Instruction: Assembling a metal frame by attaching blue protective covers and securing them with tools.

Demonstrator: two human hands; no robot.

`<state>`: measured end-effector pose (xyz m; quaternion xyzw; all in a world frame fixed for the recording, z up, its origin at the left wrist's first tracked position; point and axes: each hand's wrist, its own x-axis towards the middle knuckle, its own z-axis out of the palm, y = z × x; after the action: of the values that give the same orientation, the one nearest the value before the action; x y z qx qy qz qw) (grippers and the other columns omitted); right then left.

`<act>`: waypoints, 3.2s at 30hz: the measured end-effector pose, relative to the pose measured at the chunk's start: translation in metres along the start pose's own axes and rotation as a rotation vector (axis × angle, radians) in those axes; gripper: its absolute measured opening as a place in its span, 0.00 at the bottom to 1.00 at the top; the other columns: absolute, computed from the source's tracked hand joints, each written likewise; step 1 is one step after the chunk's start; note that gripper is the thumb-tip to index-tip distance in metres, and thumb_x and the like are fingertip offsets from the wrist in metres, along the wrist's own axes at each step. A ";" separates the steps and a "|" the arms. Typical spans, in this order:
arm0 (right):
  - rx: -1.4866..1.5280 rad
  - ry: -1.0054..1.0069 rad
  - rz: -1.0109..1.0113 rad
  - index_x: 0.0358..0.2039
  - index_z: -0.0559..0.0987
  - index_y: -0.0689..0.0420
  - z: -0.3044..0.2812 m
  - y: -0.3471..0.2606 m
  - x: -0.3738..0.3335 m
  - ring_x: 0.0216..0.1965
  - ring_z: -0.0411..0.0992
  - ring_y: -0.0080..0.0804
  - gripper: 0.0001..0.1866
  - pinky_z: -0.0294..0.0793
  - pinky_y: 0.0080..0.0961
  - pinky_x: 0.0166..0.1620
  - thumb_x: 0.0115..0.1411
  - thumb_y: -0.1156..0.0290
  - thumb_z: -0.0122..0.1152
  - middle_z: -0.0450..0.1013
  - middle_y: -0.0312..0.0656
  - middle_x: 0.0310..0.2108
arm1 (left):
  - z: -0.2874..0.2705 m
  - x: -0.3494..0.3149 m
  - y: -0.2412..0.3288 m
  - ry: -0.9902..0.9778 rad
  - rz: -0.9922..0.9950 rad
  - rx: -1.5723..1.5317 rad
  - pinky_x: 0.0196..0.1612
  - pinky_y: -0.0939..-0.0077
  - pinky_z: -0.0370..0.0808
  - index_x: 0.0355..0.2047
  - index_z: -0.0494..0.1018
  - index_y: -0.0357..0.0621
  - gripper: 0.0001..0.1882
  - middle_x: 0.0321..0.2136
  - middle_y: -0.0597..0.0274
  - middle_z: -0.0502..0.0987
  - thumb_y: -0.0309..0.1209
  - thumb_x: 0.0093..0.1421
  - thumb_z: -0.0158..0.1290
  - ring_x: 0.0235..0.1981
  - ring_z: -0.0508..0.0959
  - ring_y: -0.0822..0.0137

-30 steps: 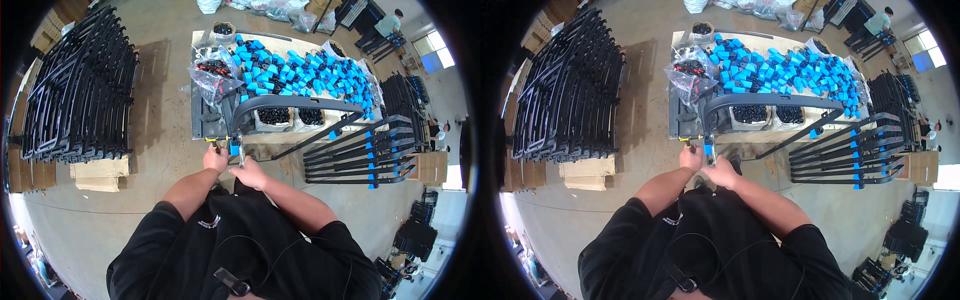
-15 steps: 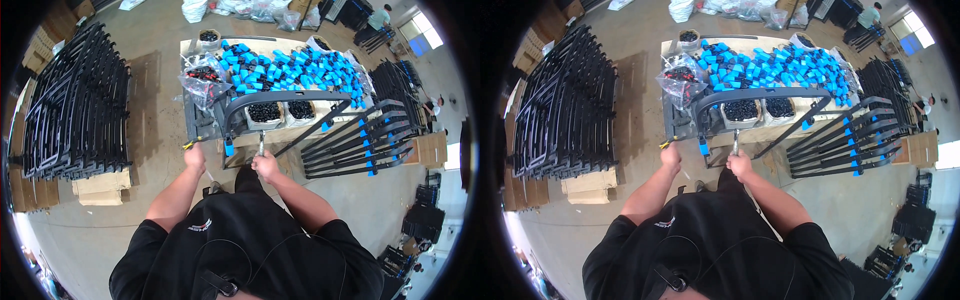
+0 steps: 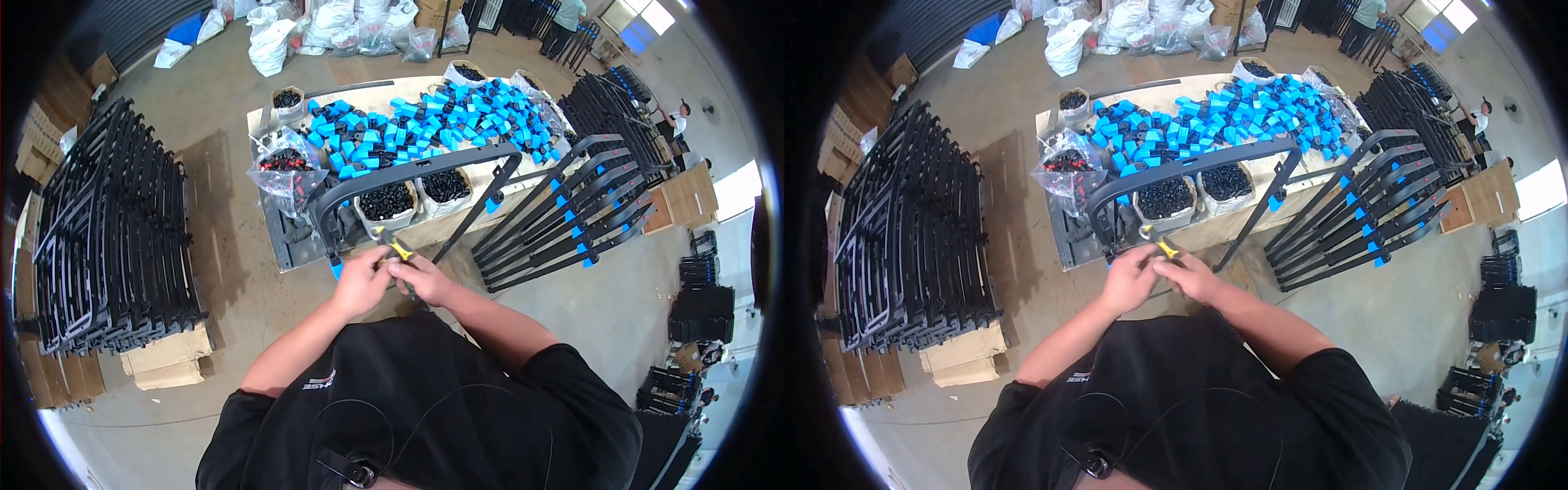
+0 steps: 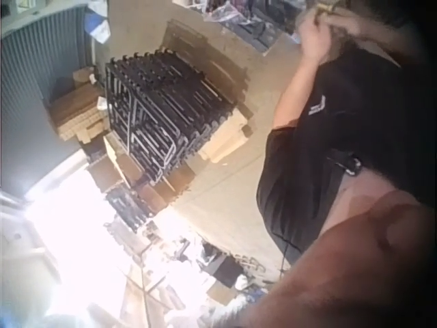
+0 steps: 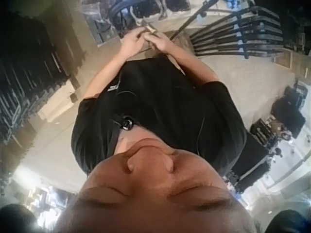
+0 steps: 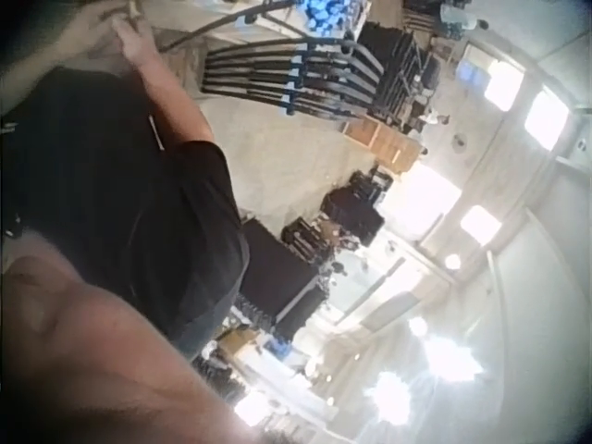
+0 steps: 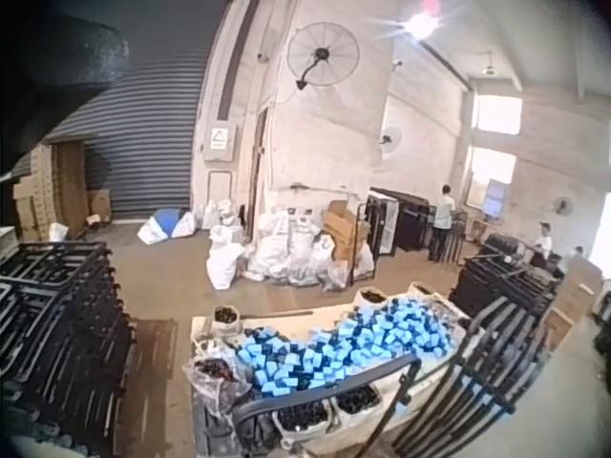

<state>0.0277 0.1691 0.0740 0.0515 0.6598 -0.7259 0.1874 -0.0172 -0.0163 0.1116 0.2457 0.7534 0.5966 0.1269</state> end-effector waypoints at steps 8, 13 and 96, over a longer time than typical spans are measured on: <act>0.292 0.349 0.044 0.41 0.80 0.54 -0.084 -0.001 0.008 0.26 0.68 0.16 0.18 0.67 0.19 0.27 0.72 0.52 0.51 0.73 0.31 0.27 | 0.083 0.057 -0.007 0.086 -0.177 -0.072 0.39 0.72 0.77 0.51 0.70 0.35 0.16 0.35 0.58 0.78 0.32 0.68 0.54 0.35 0.79 0.70; 0.068 0.154 -0.160 0.56 0.78 0.57 -0.184 -0.013 -0.020 0.32 0.71 0.19 0.19 0.72 0.24 0.38 0.72 0.61 0.50 0.77 0.32 0.31 | 0.186 0.131 -0.013 0.058 -0.269 -0.195 0.39 0.74 0.77 0.48 0.69 0.35 0.13 0.34 0.59 0.80 0.33 0.73 0.49 0.35 0.79 0.72; -0.015 0.587 0.226 0.30 0.79 0.61 -0.428 0.024 0.017 0.21 0.63 0.22 0.20 0.60 0.30 0.22 0.63 0.54 0.67 0.70 0.35 0.21 | 0.334 0.263 0.010 -0.209 -0.983 -0.952 0.29 0.69 0.78 0.38 0.75 0.40 0.08 0.27 0.59 0.78 0.30 0.60 0.55 0.27 0.80 0.64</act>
<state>-0.0541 0.5824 -0.0074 0.3308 0.6811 -0.6496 0.0688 -0.0758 0.4021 0.0627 -0.1504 0.4175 0.7086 0.5486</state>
